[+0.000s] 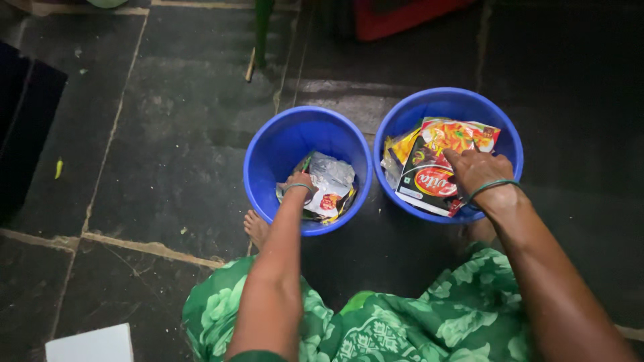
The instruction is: The person sits on a tiled floor and sorts various waste items, including plastic wrappers, food packets, and plastic bags, between two blue buckets. They pick up items from one bucket and place them into the other, occasionally separating different types of waste.
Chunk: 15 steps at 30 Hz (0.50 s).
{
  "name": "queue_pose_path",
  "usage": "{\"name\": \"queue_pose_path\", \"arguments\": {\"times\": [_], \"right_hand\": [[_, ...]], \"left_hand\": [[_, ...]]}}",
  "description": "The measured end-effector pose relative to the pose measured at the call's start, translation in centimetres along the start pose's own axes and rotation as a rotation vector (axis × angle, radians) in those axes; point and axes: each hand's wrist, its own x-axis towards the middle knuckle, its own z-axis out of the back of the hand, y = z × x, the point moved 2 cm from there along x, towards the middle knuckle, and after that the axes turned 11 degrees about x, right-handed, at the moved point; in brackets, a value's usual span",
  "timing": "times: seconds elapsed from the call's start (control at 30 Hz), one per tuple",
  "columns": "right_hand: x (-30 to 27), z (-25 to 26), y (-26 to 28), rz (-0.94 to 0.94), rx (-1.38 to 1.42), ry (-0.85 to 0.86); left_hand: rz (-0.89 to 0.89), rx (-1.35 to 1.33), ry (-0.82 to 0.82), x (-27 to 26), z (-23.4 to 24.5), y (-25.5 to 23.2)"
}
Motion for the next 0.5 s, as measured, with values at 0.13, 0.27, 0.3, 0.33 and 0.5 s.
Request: {"name": "queue_pose_path", "arguments": {"times": [0.13,0.27,0.3,0.33,0.5], "right_hand": [[-0.3,1.2,-0.5,0.003,0.052,-0.051],[-0.8,1.6,-1.5,0.007,0.158,-0.099],[-0.8,1.6,-1.7,0.028,0.180,-0.137],[-1.1,1.8,-2.1,0.044,0.200,-0.175],[-2.4,3.5,-2.8,-0.069,0.235,-0.159]], "left_hand": [[-0.077,-0.238,-0.104,-1.7,5.7,3.6],[-0.278,-0.365,-0.194,-7.4,12.6,8.1],[-0.426,-0.525,-0.205,-10.1,14.2,8.8],[-0.579,-0.683,-0.208,-13.0,15.6,8.9],[-0.817,-1.015,-0.083,-24.0,20.6,3.1]]}}
